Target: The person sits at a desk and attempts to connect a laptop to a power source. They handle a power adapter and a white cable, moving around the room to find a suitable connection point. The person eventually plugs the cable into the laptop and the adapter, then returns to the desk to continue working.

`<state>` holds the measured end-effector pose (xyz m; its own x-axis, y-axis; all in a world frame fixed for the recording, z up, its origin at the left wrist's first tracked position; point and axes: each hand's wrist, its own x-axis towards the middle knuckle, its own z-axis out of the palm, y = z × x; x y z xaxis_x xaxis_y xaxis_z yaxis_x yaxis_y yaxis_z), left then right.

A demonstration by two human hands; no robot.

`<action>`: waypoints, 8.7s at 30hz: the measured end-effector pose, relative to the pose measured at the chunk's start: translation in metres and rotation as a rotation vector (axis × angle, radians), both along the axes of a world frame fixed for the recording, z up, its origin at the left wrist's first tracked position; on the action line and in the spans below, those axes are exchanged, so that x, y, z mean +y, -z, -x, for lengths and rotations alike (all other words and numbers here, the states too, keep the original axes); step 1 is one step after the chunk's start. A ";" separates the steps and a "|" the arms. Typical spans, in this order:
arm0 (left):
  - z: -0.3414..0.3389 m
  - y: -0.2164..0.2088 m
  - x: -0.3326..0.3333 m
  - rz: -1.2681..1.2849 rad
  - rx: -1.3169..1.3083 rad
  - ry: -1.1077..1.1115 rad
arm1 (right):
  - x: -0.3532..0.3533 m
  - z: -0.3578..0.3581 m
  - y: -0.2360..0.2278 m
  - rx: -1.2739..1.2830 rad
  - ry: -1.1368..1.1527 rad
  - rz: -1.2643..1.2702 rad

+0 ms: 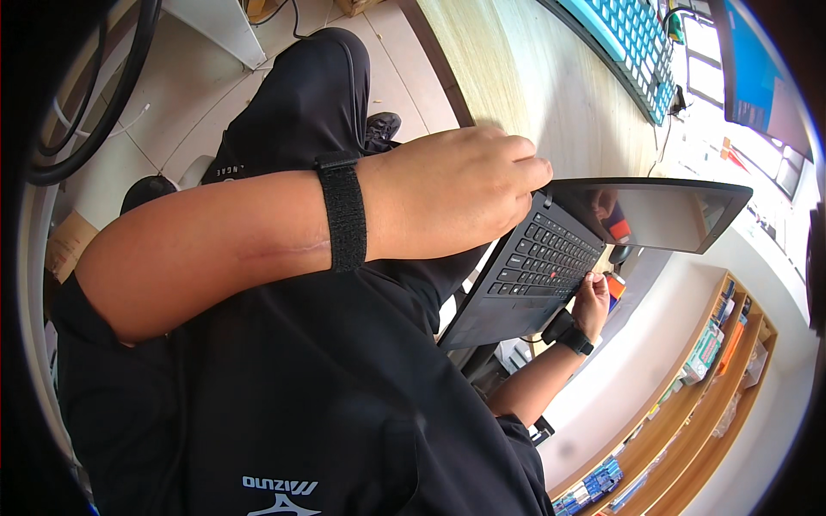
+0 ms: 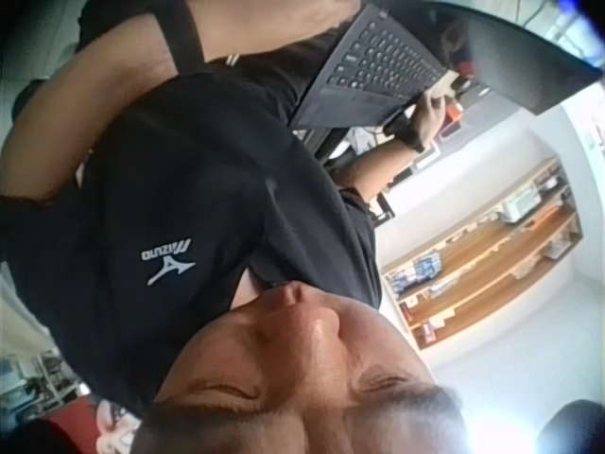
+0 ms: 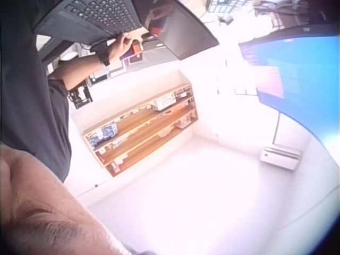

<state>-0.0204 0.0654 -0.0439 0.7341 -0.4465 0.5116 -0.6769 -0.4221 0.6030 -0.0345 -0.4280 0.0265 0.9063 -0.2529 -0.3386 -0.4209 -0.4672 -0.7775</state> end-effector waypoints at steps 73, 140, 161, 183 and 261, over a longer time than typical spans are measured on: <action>-0.009 0.003 0.008 0.137 0.061 0.113 | -0.001 -0.001 -0.002 0.016 -0.035 -0.024; -0.009 -0.002 0.006 0.103 0.044 0.126 | 0.012 0.002 -0.006 0.002 -0.037 0.055; -0.008 0.001 0.011 0.124 0.021 0.088 | 0.008 0.003 -0.003 0.006 -0.021 0.054; -0.009 0.001 0.012 0.105 0.014 0.101 | 0.003 0.002 -0.002 0.009 -0.021 0.034; -0.014 0.001 0.016 0.171 0.163 0.195 | 0.011 0.003 -0.003 0.002 -0.010 0.006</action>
